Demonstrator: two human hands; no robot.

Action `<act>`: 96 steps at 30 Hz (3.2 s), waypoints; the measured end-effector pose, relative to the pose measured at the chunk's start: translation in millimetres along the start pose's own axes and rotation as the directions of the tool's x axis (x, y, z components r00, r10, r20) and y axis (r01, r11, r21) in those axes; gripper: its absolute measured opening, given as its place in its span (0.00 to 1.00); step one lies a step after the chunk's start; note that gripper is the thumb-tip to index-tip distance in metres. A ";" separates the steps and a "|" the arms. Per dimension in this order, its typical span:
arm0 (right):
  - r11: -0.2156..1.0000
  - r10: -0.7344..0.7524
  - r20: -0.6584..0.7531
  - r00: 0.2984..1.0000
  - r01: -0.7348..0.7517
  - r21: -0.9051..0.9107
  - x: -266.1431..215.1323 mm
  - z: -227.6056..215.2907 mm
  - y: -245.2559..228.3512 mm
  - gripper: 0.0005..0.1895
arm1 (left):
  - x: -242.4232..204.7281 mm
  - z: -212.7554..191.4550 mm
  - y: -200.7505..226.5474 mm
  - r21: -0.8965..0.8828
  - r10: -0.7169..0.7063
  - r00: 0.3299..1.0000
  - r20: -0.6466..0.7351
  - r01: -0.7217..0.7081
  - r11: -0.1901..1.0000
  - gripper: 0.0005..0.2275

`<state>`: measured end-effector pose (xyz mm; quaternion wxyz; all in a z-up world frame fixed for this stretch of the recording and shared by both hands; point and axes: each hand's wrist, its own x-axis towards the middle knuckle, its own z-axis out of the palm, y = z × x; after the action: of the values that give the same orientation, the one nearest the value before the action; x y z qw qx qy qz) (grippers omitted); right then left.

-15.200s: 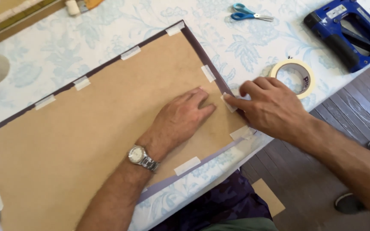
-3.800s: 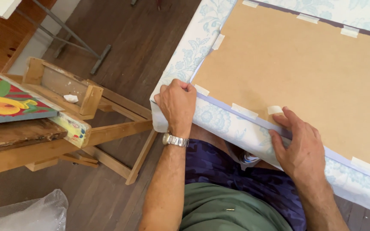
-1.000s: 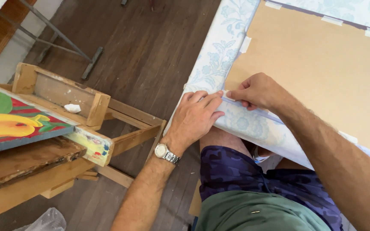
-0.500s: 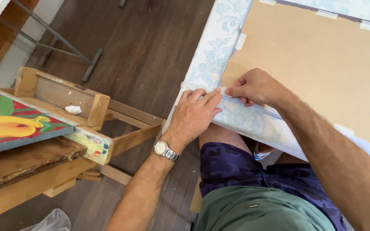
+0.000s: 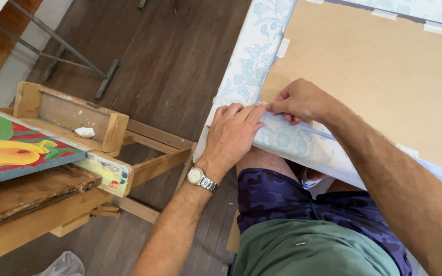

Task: Securing a backing board to a frame by applying masking tape along the edges.

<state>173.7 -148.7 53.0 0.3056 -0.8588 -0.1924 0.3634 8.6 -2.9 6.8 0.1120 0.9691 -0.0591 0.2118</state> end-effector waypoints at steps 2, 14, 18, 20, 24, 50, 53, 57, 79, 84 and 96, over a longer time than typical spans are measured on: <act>1.000 0.012 0.008 1.000 -0.012 -0.001 0.2 0.2 -1.5 0.10 | -0.9 6.1 1.0 0.014 -0.009 1.000 -0.014 0.009 1.000 0.15; 0.961 0.115 0.117 0.986 -0.081 -0.263 3.2 -10.3 -26.9 0.12 | -0.3 15.9 12.7 0.114 -0.057 0.988 -0.143 0.074 0.991 0.14; 0.901 0.218 0.137 0.966 -0.145 -0.409 -14.4 -33.9 -29.7 0.17 | 4.4 13.0 20.2 0.128 -0.054 0.984 -0.169 0.077 0.989 0.17; 0.901 0.209 0.084 0.974 -0.159 -0.403 -25.4 -36.1 -18.3 0.18 | 4.9 10.2 28.2 0.127 -0.059 0.984 -0.170 0.081 0.989 0.19; 0.924 0.125 -0.016 0.992 -0.123 -0.363 -32.7 -34.5 2.7 0.19 | 4.0 12.2 38.9 0.104 -0.093 0.987 -0.129 0.107 0.989 0.21; 0.943 0.238 -0.821 0.519 -0.326 0.068 -301.6 -98.6 325.7 0.10 | -32.7 18.9 53.3 0.017 -0.069 0.996 -0.062 0.071 0.997 0.26; 0.875 0.064 -0.920 0.386 -0.466 -0.135 -358.5 -119.7 403.8 0.16 | -40.5 26.0 69.5 0.088 -0.065 0.994 -0.091 0.074 0.993 0.29; 0.748 -0.250 -0.872 0.421 -0.487 -0.450 -391.4 -143.8 443.9 0.34 | -46.3 32.4 80.0 -0.042 -0.076 0.959 -0.273 0.067 0.997 0.25; 0.846 -0.530 -0.450 0.719 0.482 -0.226 -350.1 -39.5 249.7 0.10 | 83.0 -23.3 284.8 -0.906 0.192 0.947 0.258 0.168 0.389 0.24; 0.818 -0.567 -0.419 0.709 0.544 -0.188 -344.4 -28.6 238.2 0.08 | 76.5 -26.1 279.4 -0.939 0.306 0.913 0.271 0.181 0.292 0.20; 0.932 -0.339 -0.482 0.808 0.358 -0.057 -339.2 -6.5 239.7 0.39 | 58.4 -14.8 278.4 -0.953 0.104 0.983 0.154 0.120 0.280 0.02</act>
<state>-20.0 -515.7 69.1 0.4207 -0.8664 -0.2574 0.0784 10.4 -272.8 98.2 0.6661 0.7227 -0.1796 0.0420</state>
